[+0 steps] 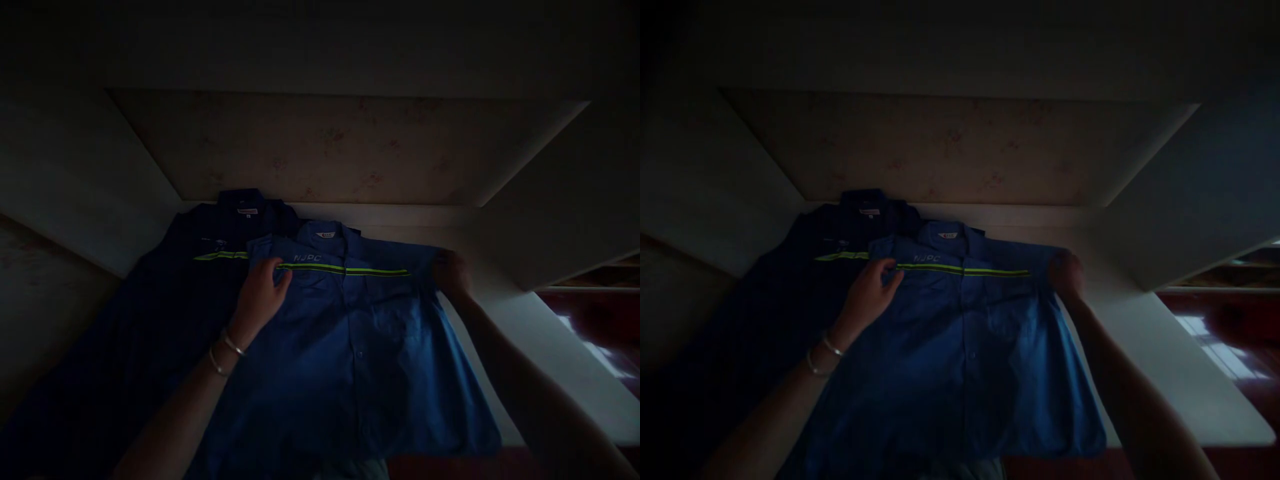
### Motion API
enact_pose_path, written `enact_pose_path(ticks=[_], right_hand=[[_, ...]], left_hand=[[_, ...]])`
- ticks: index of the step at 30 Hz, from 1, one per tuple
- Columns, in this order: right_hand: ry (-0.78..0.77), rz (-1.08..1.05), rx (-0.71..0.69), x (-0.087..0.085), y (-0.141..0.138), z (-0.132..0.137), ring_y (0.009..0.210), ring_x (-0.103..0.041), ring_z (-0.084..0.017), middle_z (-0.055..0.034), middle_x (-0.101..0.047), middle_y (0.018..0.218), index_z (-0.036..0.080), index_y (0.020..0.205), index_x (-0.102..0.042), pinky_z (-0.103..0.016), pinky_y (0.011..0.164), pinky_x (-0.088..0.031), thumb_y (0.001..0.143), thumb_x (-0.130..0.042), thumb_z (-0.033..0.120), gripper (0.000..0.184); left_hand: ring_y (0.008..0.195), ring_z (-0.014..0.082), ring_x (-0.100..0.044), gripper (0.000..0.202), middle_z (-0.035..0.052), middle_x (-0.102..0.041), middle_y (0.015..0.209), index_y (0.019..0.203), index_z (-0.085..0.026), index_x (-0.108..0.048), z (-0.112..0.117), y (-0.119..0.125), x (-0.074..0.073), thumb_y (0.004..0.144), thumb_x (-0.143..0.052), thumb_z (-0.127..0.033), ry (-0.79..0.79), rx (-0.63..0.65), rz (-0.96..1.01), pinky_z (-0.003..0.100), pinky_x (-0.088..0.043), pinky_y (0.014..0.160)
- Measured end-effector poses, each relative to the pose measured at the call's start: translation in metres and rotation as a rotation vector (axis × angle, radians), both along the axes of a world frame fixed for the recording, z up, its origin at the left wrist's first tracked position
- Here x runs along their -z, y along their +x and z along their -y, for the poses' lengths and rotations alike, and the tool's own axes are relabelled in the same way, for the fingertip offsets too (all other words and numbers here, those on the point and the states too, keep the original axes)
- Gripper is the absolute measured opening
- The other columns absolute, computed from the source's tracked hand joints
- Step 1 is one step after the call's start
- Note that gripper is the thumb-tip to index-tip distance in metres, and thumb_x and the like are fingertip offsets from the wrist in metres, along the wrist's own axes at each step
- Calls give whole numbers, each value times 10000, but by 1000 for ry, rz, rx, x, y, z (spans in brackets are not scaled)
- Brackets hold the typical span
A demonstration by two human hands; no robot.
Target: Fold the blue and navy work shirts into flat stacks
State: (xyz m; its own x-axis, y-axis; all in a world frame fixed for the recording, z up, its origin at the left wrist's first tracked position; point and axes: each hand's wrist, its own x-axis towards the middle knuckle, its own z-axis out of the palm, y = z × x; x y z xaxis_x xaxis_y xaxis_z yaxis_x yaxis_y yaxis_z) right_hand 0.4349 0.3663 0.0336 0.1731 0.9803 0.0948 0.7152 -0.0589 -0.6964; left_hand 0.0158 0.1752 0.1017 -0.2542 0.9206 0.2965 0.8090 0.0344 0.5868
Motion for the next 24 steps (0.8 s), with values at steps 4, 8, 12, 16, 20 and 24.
enact_pose_path(ticks=[4,8,12,16,20,24], right_hand=[[101,148,-420,0,-98,-35,1227,-579,-304,-136,-541,1389,207,1295,-570,-444,1064,-448,893,-591,380,438],[2,206,-508,10,-174,-70,1326,-508,-291,-208,-480,1482,114,1446,-459,-370,1076,-414,861,-688,407,692],[-41,208,-514,10,-198,-98,1172,-622,-292,-155,-683,1238,161,1182,-694,-342,993,-445,813,-752,402,444],[5,174,-391,-3,-195,-119,1159,-618,-273,-137,-692,1222,162,1140,-698,-338,994,-436,921,-617,418,347],[1,127,-183,-12,-186,-139,1137,-624,-279,-211,-645,1275,88,1306,-561,-382,944,-480,1005,-434,449,487],[-111,90,-249,-10,-186,-156,924,-699,-221,-128,-736,1102,134,1368,-528,-319,792,-538,923,-601,454,553]], left_hand=[[1296,393,-481,428,197,-589,1306,1164,-147,-618,-38,-53,42,819,-663,-397,-151,-104,-70,526,-327,1137],[1150,336,-590,168,139,-662,1126,901,-207,-659,-32,-70,57,818,-628,-350,-190,-126,75,453,-391,1092],[1203,327,-553,167,128,-644,1143,918,-214,-611,-18,-88,50,840,-567,-355,-110,-332,299,471,-386,1097],[959,256,-655,167,54,-677,950,921,-245,-553,-4,-103,47,833,-522,-384,-54,-517,686,419,-550,856],[778,200,-678,72,19,-672,799,790,-244,-519,2,-106,45,752,-536,-302,-69,-557,1041,365,-578,741],[753,219,-695,216,42,-715,856,867,-226,-613,-10,-113,37,787,-555,-418,-205,-513,1203,383,-580,689]])
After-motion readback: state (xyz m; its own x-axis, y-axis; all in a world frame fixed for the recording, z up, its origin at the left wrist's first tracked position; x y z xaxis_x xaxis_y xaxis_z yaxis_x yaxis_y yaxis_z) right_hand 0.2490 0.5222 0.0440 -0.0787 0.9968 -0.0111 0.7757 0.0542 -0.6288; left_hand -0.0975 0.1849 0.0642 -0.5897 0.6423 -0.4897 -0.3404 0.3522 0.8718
